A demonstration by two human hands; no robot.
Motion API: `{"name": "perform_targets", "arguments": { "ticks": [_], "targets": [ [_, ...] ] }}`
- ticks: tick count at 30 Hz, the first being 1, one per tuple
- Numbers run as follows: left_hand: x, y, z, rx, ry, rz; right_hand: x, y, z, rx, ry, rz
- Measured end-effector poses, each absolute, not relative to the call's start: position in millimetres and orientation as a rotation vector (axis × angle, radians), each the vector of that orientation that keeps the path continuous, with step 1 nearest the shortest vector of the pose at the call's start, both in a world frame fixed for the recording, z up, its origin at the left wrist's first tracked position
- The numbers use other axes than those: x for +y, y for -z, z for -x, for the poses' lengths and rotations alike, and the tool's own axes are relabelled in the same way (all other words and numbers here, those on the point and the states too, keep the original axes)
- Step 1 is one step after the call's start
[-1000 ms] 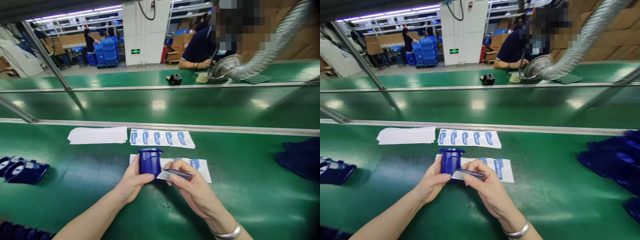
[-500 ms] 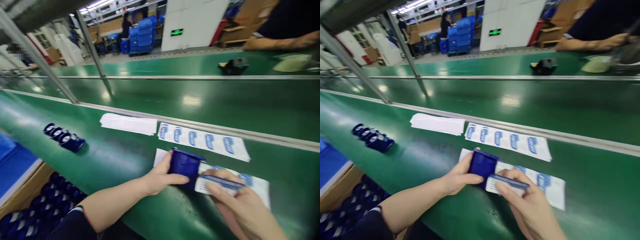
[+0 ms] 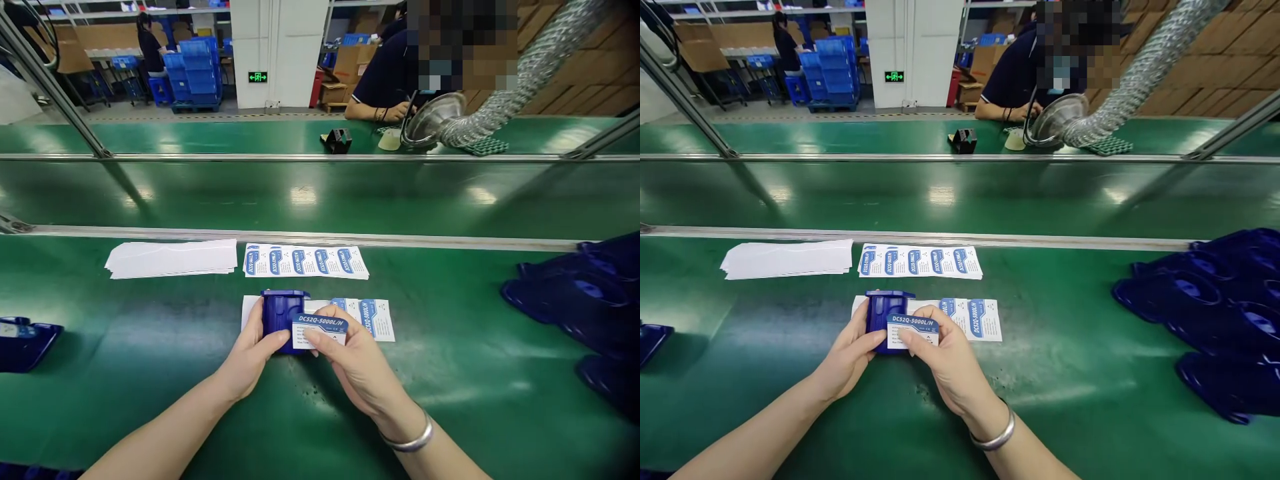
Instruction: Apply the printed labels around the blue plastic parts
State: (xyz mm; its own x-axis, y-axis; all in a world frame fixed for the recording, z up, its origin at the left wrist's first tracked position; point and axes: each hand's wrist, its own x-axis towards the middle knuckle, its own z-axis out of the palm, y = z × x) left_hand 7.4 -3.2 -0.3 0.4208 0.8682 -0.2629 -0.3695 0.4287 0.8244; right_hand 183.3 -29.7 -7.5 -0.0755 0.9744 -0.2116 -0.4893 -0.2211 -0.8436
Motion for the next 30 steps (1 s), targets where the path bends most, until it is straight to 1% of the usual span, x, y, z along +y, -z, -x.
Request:
{"name": "perform_targets", "arguments": {
  "ticks": [8, 30],
  "targets": [
    [-3.9, -1.8, -8.2, 0.815, -0.892, -0.672, -30.6, 9.1, -177.7, -0.677, -1.585, 0.999],
    [-4.7, 0.0, -7.5, 0.831, -0.846, -0.703, -29.9, 9.9, -177.6, -0.658, -1.595, 0.992]
  ]
}}
